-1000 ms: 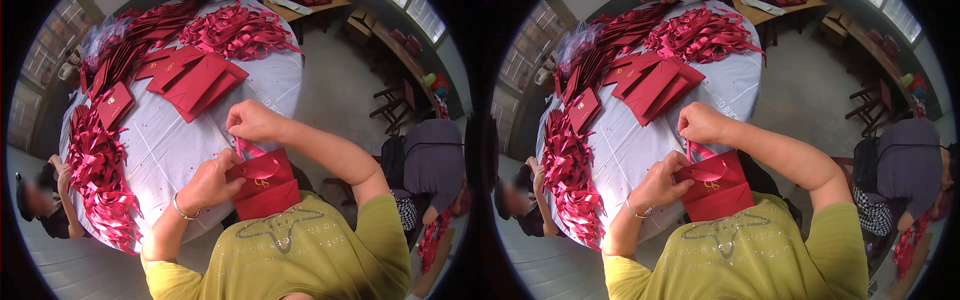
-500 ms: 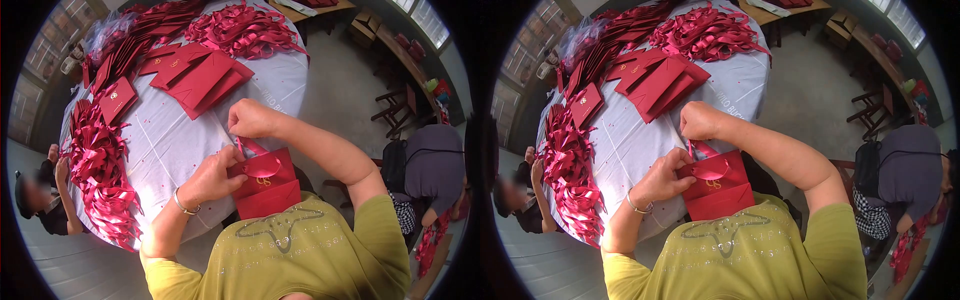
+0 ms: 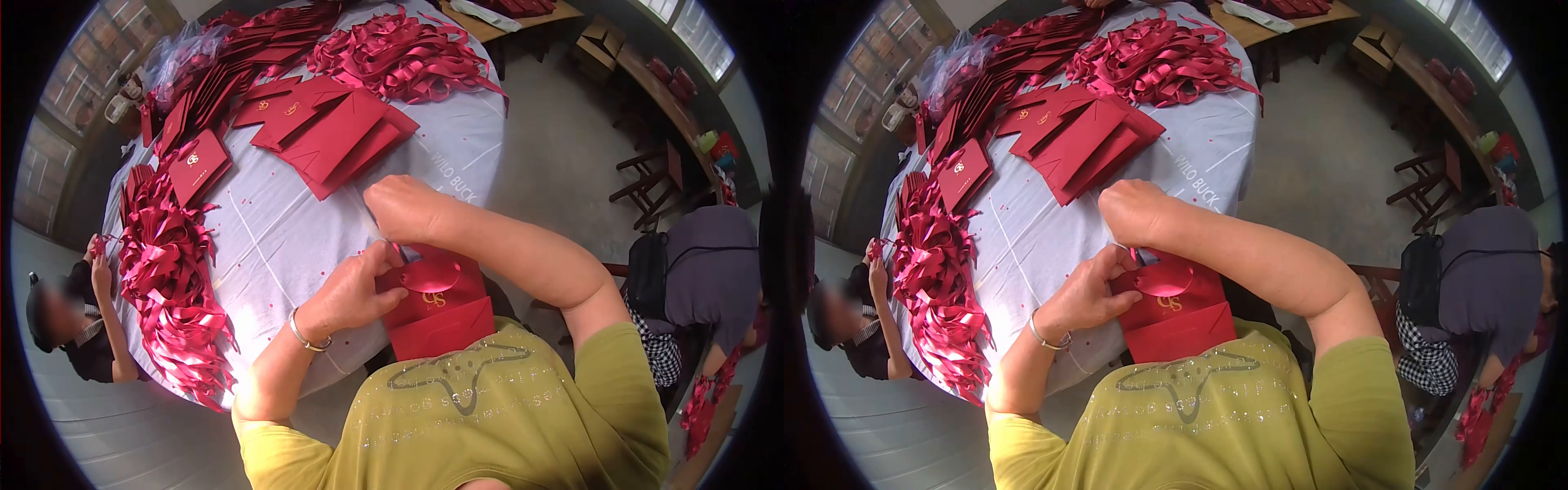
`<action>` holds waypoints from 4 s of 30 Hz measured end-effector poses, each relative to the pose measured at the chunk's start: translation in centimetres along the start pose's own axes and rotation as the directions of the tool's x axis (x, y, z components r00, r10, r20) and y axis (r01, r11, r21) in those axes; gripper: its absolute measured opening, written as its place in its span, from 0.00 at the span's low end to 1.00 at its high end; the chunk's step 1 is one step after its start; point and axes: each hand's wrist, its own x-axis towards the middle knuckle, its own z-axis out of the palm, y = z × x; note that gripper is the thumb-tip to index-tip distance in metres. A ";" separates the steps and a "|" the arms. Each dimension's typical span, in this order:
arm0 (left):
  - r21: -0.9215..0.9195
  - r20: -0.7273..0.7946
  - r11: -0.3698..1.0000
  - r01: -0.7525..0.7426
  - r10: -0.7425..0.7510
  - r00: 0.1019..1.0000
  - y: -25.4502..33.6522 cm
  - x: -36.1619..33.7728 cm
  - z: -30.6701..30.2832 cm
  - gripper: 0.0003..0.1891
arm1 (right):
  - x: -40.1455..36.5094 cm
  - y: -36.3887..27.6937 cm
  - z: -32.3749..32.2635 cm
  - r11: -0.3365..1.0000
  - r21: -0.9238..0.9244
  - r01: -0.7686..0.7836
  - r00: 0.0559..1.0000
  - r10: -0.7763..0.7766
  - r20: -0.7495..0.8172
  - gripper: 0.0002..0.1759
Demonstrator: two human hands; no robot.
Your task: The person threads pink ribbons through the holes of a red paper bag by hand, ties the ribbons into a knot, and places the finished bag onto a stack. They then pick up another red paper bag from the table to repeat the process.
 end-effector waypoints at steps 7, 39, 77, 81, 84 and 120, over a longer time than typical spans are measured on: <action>0.019 -0.003 1.000 0.023 -0.023 1.000 0.1 -0.1 0.1 0.20 | -0.6 0.1 0.7 0.999 -0.019 0.034 0.999 -0.034 -0.032 0.14; 0.072 -0.028 0.996 -0.045 0.047 0.999 -0.8 0.0 0.1 0.20 | -0.9 2.7 1.9 0.839 0.543 0.041 0.979 0.076 -0.191 0.09; 0.118 0.004 0.993 -0.008 0.008 1.000 -0.5 -0.2 -0.1 0.22 | -1.1 3.1 0.4 0.715 0.697 -0.057 0.994 -0.024 0.106 0.14; 0.140 0.019 0.990 0.006 -0.009 1.000 0.2 -0.3 -0.4 0.22 | -1.0 3.1 0.2 0.827 0.557 0.080 0.994 -0.108 0.017 0.11; 0.148 0.005 0.988 -0.040 0.039 0.999 -0.2 -0.3 -0.1 0.22 | -1.0 3.1 -0.1 0.808 0.589 0.000 0.992 -0.072 0.099 0.09; 0.333 -0.111 0.927 -0.175 0.223 0.969 -0.5 0.1 1.5 0.11 | -1.6 4.1 0.4 0.768 0.616 -0.173 0.982 0.180 0.051 0.14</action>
